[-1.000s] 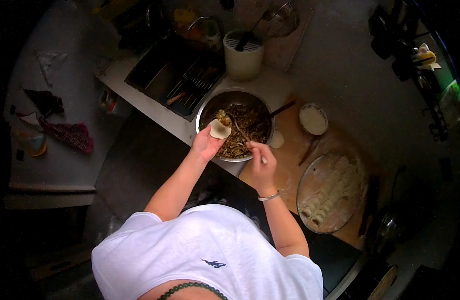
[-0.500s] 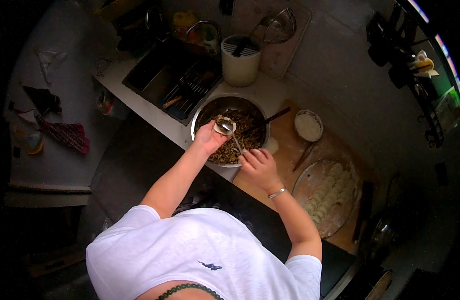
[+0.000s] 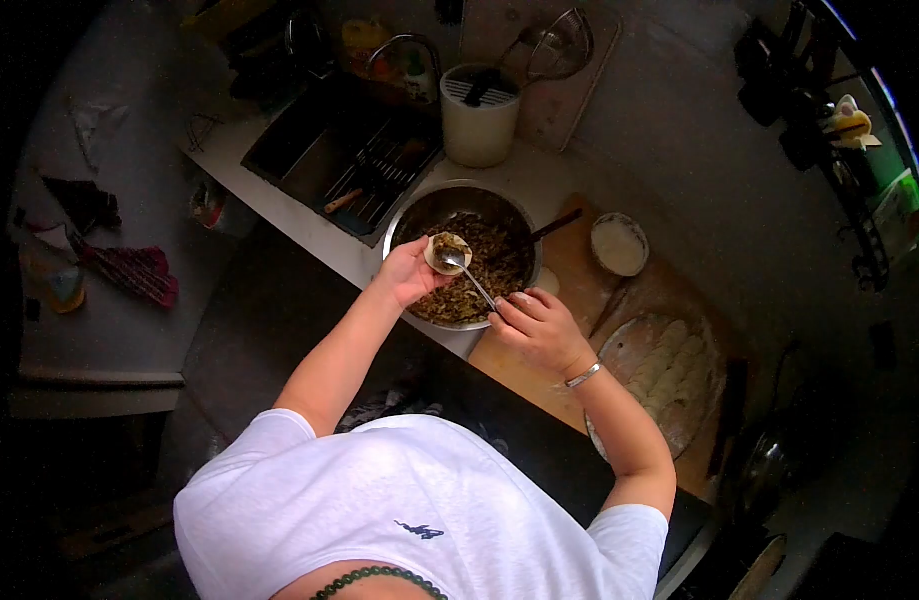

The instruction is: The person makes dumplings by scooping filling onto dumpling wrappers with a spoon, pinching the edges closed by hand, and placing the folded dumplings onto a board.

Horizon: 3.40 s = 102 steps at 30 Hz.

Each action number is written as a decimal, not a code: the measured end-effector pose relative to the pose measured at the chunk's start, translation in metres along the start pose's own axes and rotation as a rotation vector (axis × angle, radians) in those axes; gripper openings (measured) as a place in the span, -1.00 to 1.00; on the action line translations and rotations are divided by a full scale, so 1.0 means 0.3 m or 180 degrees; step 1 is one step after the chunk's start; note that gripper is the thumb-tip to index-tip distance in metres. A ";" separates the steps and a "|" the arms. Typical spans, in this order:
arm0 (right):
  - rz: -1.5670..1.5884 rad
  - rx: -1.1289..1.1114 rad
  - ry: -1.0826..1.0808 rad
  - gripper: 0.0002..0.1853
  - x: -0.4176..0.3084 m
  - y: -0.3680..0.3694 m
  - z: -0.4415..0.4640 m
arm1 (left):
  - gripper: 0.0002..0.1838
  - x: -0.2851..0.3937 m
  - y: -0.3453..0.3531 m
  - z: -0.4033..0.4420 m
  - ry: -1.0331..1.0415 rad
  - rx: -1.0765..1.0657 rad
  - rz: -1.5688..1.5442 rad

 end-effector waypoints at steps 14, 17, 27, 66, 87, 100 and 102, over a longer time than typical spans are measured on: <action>0.1972 0.1017 0.3309 -0.86 0.098 0.158 -0.114 | -0.54 0.031 0.004 -0.074 0.0011 -0.0178 -0.0146; 0.3370 0.1896 0.3799 -0.80 0.118 0.143 -0.157 | -0.53 0.050 -0.014 -0.070 0.0052 -0.0395 -0.0254; 0.1230 0.0651 0.1766 -0.81 0.047 -0.045 -0.018 | -0.51 0.052 -0.009 -0.068 -0.0062 -0.0386 -0.0231; 0.3097 0.1057 0.2585 -0.87 0.078 -0.008 -0.069 | -0.55 0.109 0.062 0.006 -0.0085 -0.0424 0.0069; 0.4959 0.1750 0.4866 -0.78 0.153 0.118 -0.101 | -0.52 0.048 0.072 -0.026 -0.0182 -0.0477 0.0480; 0.3409 0.1485 0.3299 -0.82 0.109 -0.026 -0.020 | -0.54 0.065 0.064 -0.031 -0.0077 -0.0501 0.0099; 0.2837 0.1284 0.2930 -0.94 0.085 -0.039 0.007 | -0.55 0.059 0.068 -0.032 -0.0067 -0.0475 0.0085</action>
Point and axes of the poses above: each hand's wrist, its own z-axis towards the middle knuckle, its own y-axis out of the palm, x = y × z, the point moved 5 cm from there along z, towards the middle knuckle, and after that the axes turned 6 degrees about -z, right-handed, at the moved point
